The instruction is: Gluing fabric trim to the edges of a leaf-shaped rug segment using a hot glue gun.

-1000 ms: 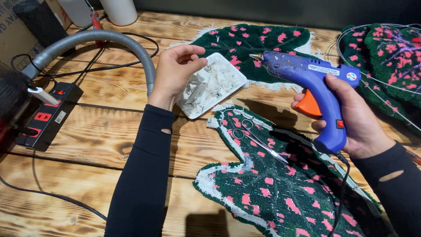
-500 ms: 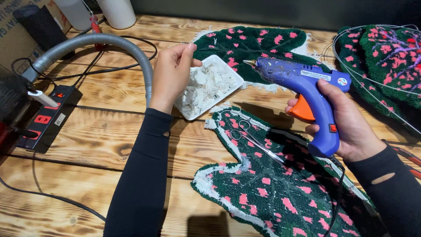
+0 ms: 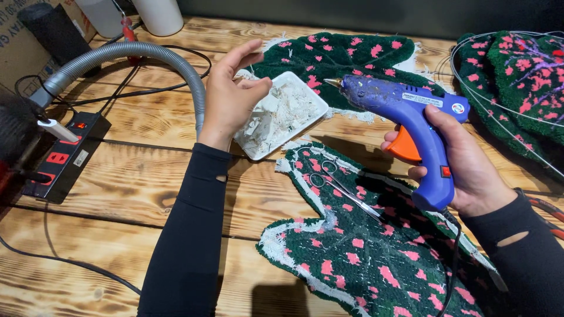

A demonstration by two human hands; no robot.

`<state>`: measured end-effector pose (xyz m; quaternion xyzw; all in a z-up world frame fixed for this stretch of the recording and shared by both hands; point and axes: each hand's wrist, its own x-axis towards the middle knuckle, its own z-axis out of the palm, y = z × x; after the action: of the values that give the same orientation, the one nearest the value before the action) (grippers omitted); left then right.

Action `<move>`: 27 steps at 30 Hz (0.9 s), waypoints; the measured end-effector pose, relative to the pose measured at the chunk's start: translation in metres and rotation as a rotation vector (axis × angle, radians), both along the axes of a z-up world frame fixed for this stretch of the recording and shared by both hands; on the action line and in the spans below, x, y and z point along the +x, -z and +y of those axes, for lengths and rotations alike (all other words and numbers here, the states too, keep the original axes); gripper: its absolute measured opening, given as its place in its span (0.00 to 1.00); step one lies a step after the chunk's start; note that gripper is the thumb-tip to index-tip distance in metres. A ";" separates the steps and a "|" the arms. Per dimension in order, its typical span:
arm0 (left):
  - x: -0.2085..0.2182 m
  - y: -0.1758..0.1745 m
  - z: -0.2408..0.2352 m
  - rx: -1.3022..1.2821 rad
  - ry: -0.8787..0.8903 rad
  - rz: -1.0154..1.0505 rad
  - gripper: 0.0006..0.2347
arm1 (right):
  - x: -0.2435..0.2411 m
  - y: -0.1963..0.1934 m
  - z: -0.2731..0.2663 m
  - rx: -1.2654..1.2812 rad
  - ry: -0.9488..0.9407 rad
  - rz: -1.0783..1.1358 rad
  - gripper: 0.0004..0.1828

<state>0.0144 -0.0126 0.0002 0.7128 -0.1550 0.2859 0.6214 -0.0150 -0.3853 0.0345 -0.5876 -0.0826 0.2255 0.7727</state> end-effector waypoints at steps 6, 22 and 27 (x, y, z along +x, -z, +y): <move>-0.001 0.006 0.003 0.152 0.042 -0.080 0.23 | 0.001 0.002 -0.001 0.010 -0.014 0.009 0.29; -0.028 -0.032 -0.047 0.321 -0.385 0.173 0.12 | -0.040 0.008 -0.074 0.196 -0.024 0.076 0.28; -0.022 -0.013 -0.061 0.216 0.154 -0.199 0.07 | -0.075 0.015 -0.132 0.189 0.030 0.078 0.28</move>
<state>-0.0077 -0.0739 0.0132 0.7297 -0.2999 0.2885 0.5426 -0.0897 -0.5175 0.0200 -0.5041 -0.0648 0.2278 0.8305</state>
